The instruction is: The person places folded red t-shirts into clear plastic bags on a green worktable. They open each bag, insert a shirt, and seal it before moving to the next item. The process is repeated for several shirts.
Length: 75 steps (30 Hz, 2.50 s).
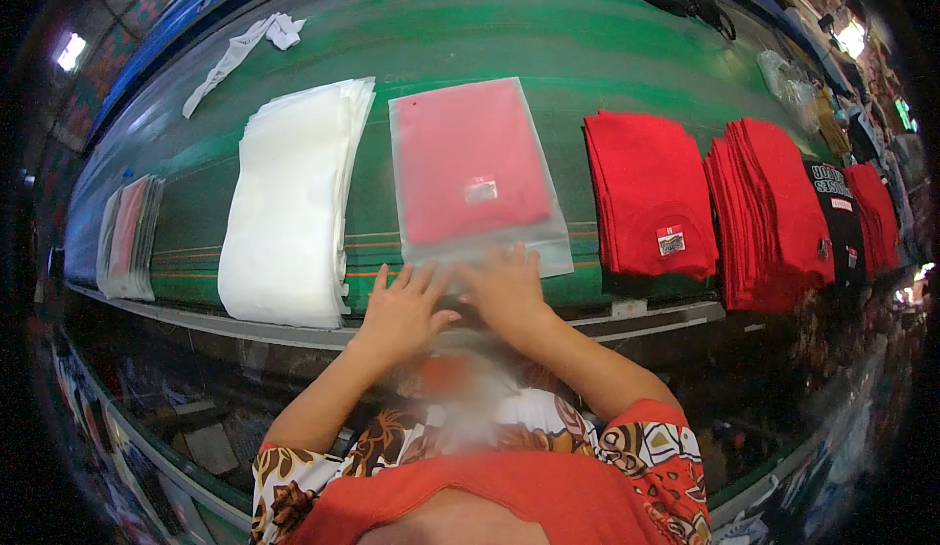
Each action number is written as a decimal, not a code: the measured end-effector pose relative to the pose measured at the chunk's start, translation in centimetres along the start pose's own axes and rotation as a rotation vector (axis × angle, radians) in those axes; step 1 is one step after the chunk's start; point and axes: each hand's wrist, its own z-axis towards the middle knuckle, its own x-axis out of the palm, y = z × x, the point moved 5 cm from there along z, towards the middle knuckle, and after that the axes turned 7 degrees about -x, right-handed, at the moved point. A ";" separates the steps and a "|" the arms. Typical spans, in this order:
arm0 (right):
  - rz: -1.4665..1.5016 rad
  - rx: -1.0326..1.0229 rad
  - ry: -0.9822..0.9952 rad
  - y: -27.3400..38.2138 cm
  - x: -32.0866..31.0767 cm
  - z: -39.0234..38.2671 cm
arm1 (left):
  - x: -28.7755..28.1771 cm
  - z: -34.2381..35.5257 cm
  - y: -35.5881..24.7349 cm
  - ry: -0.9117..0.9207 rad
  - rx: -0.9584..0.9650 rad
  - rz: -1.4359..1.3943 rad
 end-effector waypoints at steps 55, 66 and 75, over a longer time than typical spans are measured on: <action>0.605 0.501 -0.655 -11.3 1.8 -5.0 | 1.2 3.7 8.4 -0.446 -0.607 -0.898; 1.263 0.770 -0.496 -16.5 3.5 -0.2 | 2.0 8.1 10.1 -0.188 -0.898 -1.306; 1.572 0.711 -0.381 -17.2 5.6 -0.2 | 2.4 9.7 9.4 0.068 -0.830 -1.577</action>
